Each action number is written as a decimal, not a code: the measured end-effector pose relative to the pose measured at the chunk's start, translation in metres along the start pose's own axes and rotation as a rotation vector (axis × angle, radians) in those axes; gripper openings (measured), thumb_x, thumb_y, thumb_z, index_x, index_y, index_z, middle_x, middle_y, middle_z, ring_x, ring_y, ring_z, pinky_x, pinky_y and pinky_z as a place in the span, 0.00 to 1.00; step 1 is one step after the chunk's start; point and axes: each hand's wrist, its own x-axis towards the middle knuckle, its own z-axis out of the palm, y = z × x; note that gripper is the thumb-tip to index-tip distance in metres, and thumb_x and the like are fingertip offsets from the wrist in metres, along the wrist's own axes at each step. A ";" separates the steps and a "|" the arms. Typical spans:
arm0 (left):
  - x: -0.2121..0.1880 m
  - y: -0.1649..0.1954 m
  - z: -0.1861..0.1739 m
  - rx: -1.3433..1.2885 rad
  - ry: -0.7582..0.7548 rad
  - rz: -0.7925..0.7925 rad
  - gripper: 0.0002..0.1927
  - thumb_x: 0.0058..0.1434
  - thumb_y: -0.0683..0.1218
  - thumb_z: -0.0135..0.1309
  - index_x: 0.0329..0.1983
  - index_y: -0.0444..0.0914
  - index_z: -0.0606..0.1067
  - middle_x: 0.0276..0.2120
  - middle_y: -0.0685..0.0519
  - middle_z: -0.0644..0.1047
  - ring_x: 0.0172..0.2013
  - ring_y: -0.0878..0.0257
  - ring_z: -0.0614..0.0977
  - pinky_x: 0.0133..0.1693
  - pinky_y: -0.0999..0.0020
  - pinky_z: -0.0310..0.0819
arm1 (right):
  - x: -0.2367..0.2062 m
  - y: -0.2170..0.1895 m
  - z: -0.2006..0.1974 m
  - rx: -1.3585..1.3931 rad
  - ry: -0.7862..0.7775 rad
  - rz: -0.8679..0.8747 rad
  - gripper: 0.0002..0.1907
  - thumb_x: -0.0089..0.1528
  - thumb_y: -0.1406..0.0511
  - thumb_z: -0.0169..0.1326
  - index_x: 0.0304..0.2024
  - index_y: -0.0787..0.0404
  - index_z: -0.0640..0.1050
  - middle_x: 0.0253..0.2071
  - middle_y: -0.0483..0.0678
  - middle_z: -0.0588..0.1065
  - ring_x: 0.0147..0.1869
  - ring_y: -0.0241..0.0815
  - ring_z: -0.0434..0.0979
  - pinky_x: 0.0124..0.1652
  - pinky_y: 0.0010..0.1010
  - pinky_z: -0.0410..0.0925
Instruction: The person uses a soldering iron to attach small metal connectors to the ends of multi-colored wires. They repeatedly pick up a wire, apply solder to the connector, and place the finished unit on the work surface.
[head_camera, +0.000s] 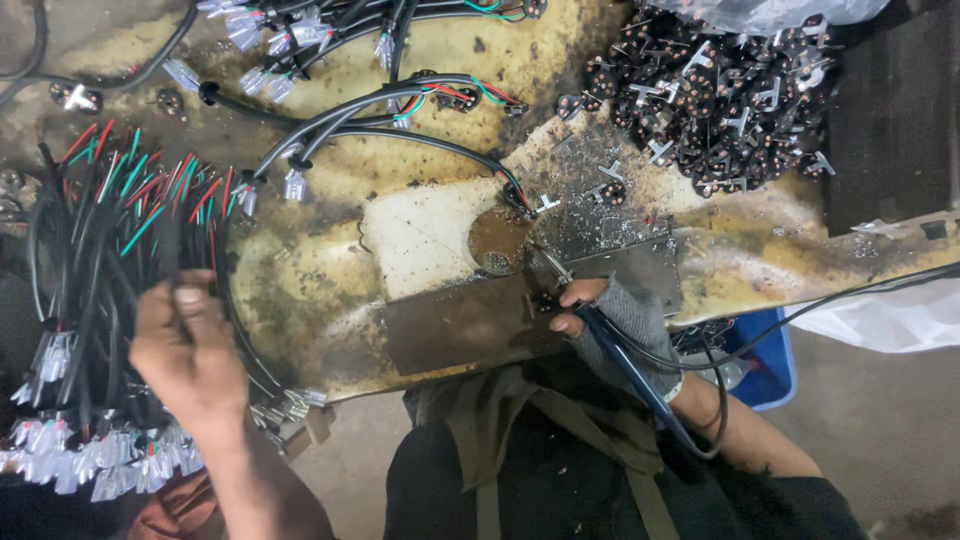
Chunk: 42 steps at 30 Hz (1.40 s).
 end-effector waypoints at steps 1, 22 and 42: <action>-0.005 0.019 0.000 0.029 0.064 0.009 0.13 0.79 0.44 0.42 0.54 0.31 0.74 0.25 0.56 0.67 0.23 0.68 0.64 0.28 0.68 0.55 | -0.003 0.002 0.003 0.005 -0.002 -0.001 0.14 0.60 0.62 0.67 0.42 0.57 0.75 0.34 0.47 0.78 0.35 0.44 0.80 0.37 0.32 0.71; -0.083 0.061 0.062 0.106 -1.219 0.166 0.10 0.66 0.48 0.54 0.34 0.37 0.80 0.26 0.42 0.79 0.32 0.44 0.82 0.33 0.53 0.73 | 0.001 0.005 -0.003 0.631 -0.057 0.263 0.31 0.53 0.76 0.68 0.45 0.56 0.60 0.36 0.48 0.77 0.41 0.39 0.82 0.41 0.29 0.74; -0.113 0.063 0.132 -0.129 -0.525 0.434 0.04 0.66 0.41 0.59 0.38 0.34 0.78 0.28 0.47 0.80 0.27 0.54 0.84 0.28 0.63 0.74 | -0.001 0.016 0.009 0.484 -0.075 0.234 0.27 0.60 0.74 0.66 0.48 0.57 0.61 0.37 0.45 0.79 0.44 0.31 0.79 0.46 0.23 0.69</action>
